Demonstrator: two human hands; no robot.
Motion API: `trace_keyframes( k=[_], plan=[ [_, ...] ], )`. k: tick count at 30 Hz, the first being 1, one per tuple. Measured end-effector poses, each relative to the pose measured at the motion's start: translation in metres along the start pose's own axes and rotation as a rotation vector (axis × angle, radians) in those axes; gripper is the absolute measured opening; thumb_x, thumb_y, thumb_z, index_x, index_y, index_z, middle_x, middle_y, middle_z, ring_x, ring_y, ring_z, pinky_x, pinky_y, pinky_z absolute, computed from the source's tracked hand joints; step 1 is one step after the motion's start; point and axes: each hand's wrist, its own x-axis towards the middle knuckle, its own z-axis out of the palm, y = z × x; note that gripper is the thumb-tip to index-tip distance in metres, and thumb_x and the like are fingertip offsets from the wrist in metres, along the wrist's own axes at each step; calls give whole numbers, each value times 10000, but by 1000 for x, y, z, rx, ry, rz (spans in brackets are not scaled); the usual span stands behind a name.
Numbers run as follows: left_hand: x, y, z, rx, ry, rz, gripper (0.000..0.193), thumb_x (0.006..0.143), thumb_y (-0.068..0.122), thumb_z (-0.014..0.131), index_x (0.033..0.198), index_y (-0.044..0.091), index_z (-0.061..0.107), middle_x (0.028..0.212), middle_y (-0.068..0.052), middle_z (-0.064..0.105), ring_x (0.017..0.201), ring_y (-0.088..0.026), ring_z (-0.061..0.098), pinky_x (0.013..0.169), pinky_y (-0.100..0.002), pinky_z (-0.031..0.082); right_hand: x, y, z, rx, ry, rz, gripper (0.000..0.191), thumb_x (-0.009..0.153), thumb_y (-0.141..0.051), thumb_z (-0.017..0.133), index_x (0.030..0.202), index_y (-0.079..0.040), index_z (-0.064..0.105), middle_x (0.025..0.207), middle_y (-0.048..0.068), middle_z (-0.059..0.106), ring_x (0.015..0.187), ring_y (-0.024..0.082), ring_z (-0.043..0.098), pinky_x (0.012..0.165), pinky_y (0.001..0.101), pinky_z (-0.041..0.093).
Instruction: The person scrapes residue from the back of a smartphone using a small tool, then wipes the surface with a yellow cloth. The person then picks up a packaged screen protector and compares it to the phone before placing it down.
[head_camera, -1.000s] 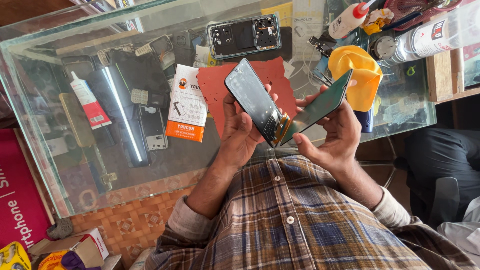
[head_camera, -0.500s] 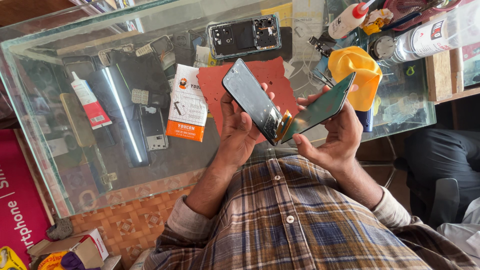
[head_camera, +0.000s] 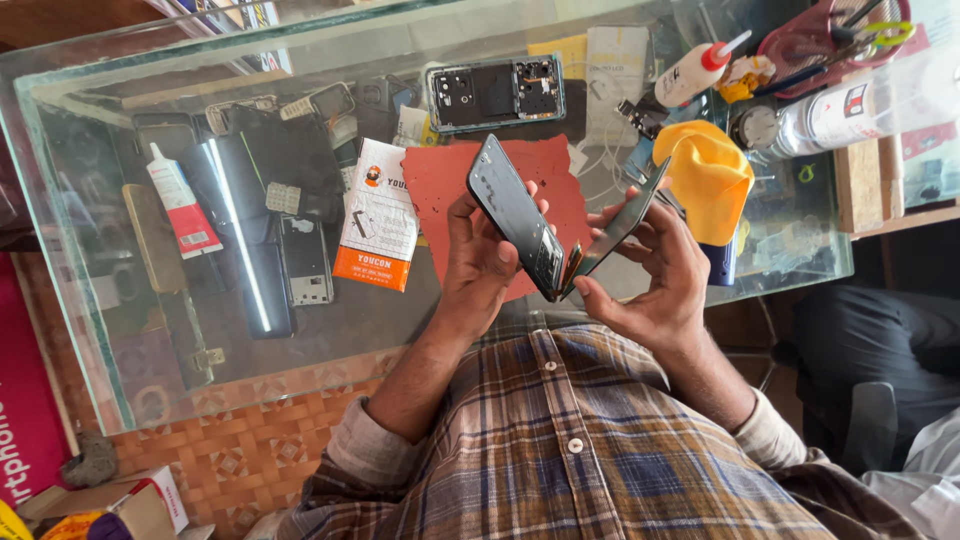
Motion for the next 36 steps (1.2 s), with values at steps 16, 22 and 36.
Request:
trace_keyframes(
  k=[16,22,36],
  plan=[
    [8,-4,-3,124,-58,45,579,1053,229,718,1476,169,328,1616,-146,416,1472,-270,496,1190,-444,502,17,-5,-3,-128,-71,6,859,763,-85,879,1483,77,439,1330,167,606,1231,272,690,1019,408,639],
    [10,-8,-7,160,-61,76,614,1035,221,728,1500,161,333,1571,-151,453,1443,-257,512,1154,-426,534,23,-13,-1,-222,-114,3,839,746,-100,888,1446,82,464,1299,177,617,1211,268,703,968,401,617],
    [11,-12,-9,153,-106,60,592,1042,158,712,1501,165,340,1588,-151,437,1438,-256,518,1099,-422,594,24,-12,-1,-293,-159,-7,858,714,-153,899,1420,106,486,1313,194,607,1178,261,700,942,387,598]
  ],
)
